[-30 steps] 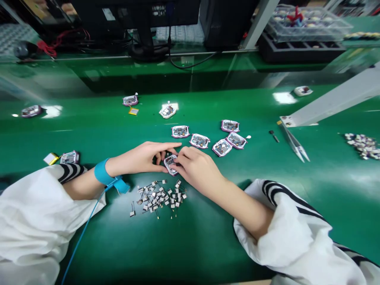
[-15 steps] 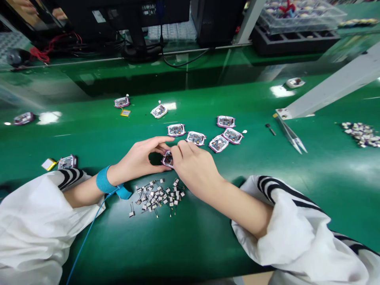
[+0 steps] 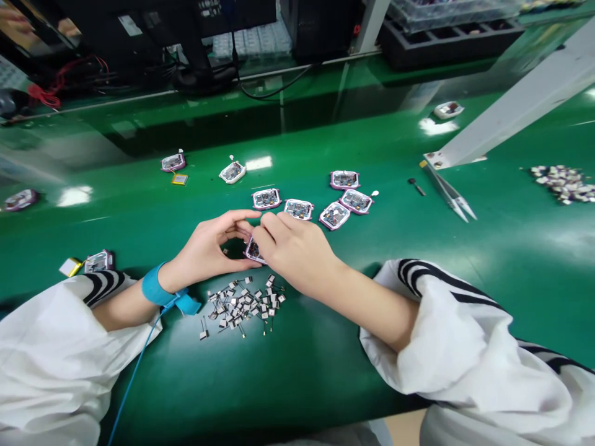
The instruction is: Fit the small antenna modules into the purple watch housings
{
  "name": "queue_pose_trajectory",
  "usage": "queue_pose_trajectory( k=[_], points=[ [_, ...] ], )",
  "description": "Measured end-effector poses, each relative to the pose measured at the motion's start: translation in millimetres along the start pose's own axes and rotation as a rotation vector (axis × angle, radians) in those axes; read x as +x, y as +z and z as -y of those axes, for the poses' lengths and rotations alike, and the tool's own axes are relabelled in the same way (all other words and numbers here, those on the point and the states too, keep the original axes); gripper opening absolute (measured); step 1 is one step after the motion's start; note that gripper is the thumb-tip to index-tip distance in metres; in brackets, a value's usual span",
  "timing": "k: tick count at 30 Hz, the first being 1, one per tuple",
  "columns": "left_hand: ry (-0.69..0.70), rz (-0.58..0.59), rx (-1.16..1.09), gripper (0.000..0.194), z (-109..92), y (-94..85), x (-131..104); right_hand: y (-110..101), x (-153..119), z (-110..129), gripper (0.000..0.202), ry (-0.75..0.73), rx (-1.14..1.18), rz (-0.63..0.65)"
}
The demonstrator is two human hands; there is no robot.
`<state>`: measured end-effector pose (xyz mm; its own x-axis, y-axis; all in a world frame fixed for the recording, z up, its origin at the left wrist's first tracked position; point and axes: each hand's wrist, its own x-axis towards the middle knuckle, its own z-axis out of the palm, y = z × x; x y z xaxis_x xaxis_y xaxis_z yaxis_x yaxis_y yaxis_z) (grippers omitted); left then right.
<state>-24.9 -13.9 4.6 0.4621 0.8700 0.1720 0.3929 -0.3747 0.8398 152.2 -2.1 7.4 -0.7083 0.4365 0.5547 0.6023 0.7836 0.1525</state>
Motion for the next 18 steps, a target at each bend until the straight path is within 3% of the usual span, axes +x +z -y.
queue_pose_trajectory(
  k=[7,13,18],
  points=[
    [0.03,-0.094,0.029,0.057,0.5,4.5,-1.7,3.8,-2.7,1.2,0.013,0.156,0.282,-0.037],
    [0.103,-0.204,0.177,0.054,1.4,5.4,-1.9,2.1,-1.0,-2.5,0.018,0.074,0.131,-0.103],
    [0.093,-0.238,0.132,0.052,-2.2,6.3,-2.6,8.0,0.6,-6.4,0.012,0.223,0.443,-0.101]
  ],
)
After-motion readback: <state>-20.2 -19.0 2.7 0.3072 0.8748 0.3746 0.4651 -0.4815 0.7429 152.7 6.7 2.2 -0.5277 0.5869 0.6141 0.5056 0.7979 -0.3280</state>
